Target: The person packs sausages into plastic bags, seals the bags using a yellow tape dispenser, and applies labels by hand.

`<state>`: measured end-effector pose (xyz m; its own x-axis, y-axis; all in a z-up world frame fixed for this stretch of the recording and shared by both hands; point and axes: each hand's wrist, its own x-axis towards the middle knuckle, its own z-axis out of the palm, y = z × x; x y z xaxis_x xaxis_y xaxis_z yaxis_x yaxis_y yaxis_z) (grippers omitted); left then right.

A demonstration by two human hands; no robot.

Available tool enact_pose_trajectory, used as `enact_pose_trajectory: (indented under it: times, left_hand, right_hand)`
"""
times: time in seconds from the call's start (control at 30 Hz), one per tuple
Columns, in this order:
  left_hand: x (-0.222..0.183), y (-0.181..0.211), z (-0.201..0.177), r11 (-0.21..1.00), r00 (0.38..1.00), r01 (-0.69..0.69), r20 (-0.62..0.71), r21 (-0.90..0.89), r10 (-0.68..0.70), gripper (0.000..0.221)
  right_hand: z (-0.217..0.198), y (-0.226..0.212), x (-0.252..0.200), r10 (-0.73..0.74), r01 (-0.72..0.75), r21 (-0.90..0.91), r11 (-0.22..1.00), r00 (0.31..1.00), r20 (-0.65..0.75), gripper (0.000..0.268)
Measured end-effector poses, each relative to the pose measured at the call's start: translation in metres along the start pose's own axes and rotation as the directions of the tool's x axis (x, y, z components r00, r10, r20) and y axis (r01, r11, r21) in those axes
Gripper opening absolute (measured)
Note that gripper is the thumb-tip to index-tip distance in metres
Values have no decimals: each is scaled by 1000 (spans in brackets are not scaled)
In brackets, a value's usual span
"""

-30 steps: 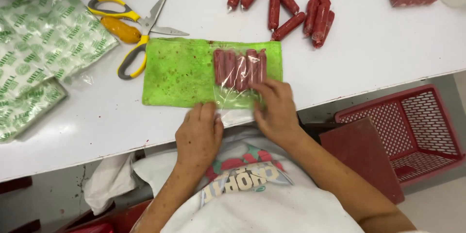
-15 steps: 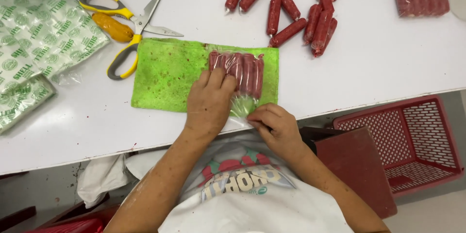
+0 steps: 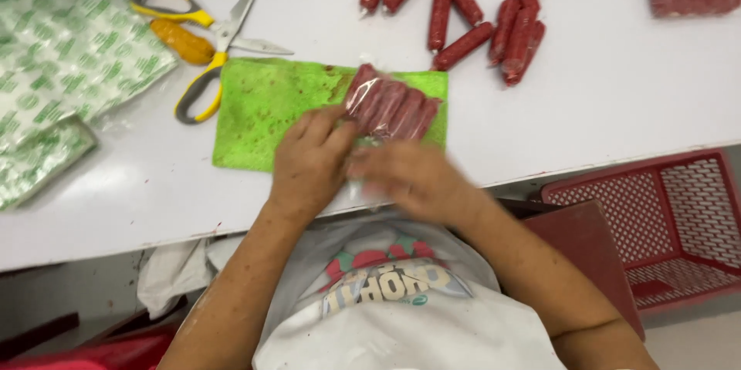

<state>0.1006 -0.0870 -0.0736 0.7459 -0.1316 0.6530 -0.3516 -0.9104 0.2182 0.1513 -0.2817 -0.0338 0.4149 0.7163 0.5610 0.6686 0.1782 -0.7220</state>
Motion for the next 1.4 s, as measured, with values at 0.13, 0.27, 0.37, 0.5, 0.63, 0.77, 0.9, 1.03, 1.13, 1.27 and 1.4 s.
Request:
enact_pose_trajectory:
  times: [0.13, 0.27, 0.37, 0.5, 0.63, 0.77, 0.9, 1.03, 1.13, 1.27, 1.4]
  left_hand:
    - [-49, -1, -51, 976, 976, 196, -113, 97, -185, 6]
    - [-59, 31, -65, 435, 612, 713, 186, -550, -769, 24]
    - [-47, 37, -53, -271, 431, 570, 563, -776, -705, 43]
    - [-12, 23, -22, -427, 561, 522, 674, -739, -481, 83]
    - [31, 4, -22, -324, 563, 639, 711, -698, -421, 87]
    - [27, -19, -24, -106, 506, 737, 649, -668, -569, 101]
    - [10, -26, -45, -59, 480, 715, 550, -697, -683, 112]
    - [25, -46, -65, 89, 470, 803, 535, -589, -701, 108]
    - [58, -103, -79, 586, 687, 721, 270, -369, -675, 54]
    - [143, -215, -92, 926, 959, 278, -130, 257, -252, 21]
    - [195, -289, -68, 801, 829, 422, 176, 425, -531, 28]
  right_hand:
    - [-42, 83, 39, -136, 142, -398, 906, 990, 42, 24]
    - [-34, 86, 50, -13, 53, -171, 984, 974, 227, 26]
    - [-18, 79, 26, 180, -162, -184, 969, 980, 83, 28]
    - [4, 66, -12, 318, -367, -365, 855, 929, -189, 40]
    - [-3, 57, -24, 304, -372, -489, 789, 928, -216, 49]
    - [-17, 40, -7, 393, -295, -607, 738, 919, 32, 72]
    - [-10, 46, -8, 380, -252, -644, 722, 923, 65, 99]
    - [-9, 50, -10, 335, -217, -641, 736, 940, 66, 100]
    - [-11, 48, -10, 329, -225, -633, 741, 943, 49, 101]
    - [-18, 48, -7, 301, -230, -541, 809, 953, 44, 80]
    - [-20, 52, -6, 282, -250, -480, 841, 959, -4, 71]
